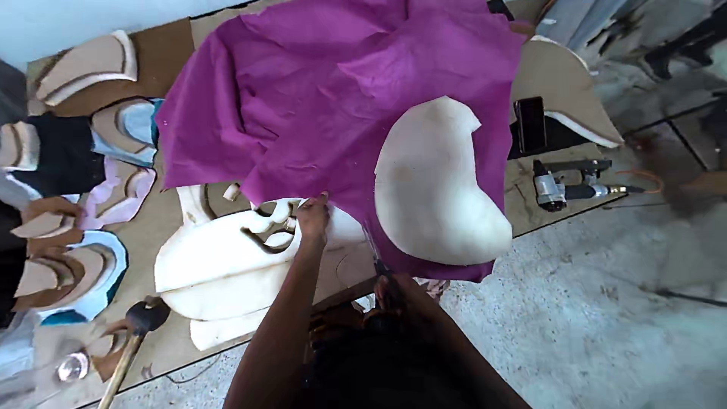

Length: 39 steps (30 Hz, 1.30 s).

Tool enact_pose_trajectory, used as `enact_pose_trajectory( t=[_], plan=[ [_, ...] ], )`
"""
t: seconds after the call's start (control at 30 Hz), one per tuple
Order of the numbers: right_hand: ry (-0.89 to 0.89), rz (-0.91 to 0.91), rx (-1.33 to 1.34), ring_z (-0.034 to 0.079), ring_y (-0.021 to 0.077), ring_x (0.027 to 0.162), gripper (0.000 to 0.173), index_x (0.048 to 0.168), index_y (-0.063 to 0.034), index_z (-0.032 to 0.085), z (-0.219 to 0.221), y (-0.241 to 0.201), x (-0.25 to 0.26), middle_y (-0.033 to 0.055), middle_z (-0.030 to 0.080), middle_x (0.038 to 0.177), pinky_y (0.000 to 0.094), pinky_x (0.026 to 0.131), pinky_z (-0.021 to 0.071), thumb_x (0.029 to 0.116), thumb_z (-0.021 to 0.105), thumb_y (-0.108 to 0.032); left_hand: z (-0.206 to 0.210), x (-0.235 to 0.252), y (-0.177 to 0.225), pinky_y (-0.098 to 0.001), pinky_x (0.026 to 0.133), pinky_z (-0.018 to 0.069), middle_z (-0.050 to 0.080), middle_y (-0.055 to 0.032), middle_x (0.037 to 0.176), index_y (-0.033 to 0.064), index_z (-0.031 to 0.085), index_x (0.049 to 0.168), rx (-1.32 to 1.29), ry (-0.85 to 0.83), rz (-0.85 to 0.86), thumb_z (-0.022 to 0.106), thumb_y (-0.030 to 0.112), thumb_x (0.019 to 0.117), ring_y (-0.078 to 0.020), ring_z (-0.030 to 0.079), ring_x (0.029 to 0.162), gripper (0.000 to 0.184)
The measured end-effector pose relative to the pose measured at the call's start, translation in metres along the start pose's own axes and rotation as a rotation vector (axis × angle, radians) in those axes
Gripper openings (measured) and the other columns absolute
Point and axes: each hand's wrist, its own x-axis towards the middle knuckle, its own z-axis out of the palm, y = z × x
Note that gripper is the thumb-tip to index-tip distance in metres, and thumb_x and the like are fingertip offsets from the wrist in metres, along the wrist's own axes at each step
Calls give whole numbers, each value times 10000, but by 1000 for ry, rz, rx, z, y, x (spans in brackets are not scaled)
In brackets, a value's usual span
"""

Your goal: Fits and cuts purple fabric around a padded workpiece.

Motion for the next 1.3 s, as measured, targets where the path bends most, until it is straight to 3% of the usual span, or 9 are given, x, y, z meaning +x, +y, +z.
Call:
enact_pose_trajectory(
  t=[0.13, 0.2, 0.33, 0.47, 0.57, 0.77, 1.0, 1.13, 1.3],
  plan=[
    [-6, 54, 110, 594, 123, 639, 579, 963, -63, 694, 3, 11, 24, 80, 679, 859, 246, 508, 457, 1010, 512, -611, -6, -11, -13, -277, 464, 472, 618, -43, 661, 29, 678, 929, 67, -279, -131, 656, 441, 996, -119, 533, 492, 417],
    [3, 77, 123, 614, 127, 667, 589, 977, -60, 694, 0, 10, 31, 92, 692, 887, 240, 514, 457, 1010, 502, -617, 2, -10, -22, -273, 438, 445, 621, -65, 641, 6, 673, 889, 127, -336, -94, 730, 362, 963, -127, 523, 472, 368],
    [-13, 81, 73, 626, 142, 685, 636, 962, -71, 678, -2, 7, 23, 98, 687, 898, 258, 523, 471, 979, 497, -680, 8, -11, -27, -264, 428, 437, 595, -49, 614, 14, 632, 831, 80, -323, -61, 720, 255, 976, -120, 516, 464, 295],
    [-82, 42, 22, 631, 153, 706, 679, 945, -76, 683, -7, -6, 25, 98, 683, 901, 268, 529, 483, 945, 505, -732, 8, -14, -18, -263, 439, 447, 601, -62, 625, -4, 652, 902, -73, -329, -160, 672, 224, 1005, -128, 530, 479, 251],
    [22, 65, 7, 565, 113, 621, 604, 944, -71, 673, -13, -14, 36, 81, 668, 833, 242, 504, 420, 982, 517, -653, 10, -20, -19, -284, 469, 493, 631, -89, 636, -14, 633, 880, -69, -339, -194, 664, 246, 1015, -156, 580, 501, 295],
    [188, 140, -37, 547, 100, 567, 453, 1002, -73, 692, -26, -45, 64, 62, 650, 778, 229, 482, 439, 988, 624, -520, 6, -14, -16, -323, 525, 559, 664, -115, 684, -32, 627, 913, -70, -352, -209, 656, 234, 1020, -195, 641, 550, 289],
    [303, 194, -146, 557, 134, 575, 436, 872, -33, 693, -15, -74, 55, 76, 625, 702, 283, 533, 475, 926, 731, -463, 1, -10, -8, -324, 549, 573, 665, -118, 701, -32, 631, 928, -87, -398, -286, 648, 248, 1026, -190, 647, 561, 297],
    [169, 250, -120, 564, 95, 613, 439, 986, -54, 687, -34, -94, 62, 50, 641, 778, 230, 528, 451, 986, 637, -490, 4, -14, -2, -337, 563, 568, 657, -117, 689, -36, 635, 919, -90, -474, -296, 642, 246, 1027, -196, 636, 563, 302],
    [94, 271, -97, 523, 71, 572, 435, 936, -68, 685, -41, -106, 69, 28, 617, 750, 210, 490, 408, 953, 684, -503, -2, -12, 1, -333, 569, 565, 650, -119, 687, -35, 626, 910, -91, -503, -321, 649, 231, 1022, -194, 629, 558, 289]
  ],
)
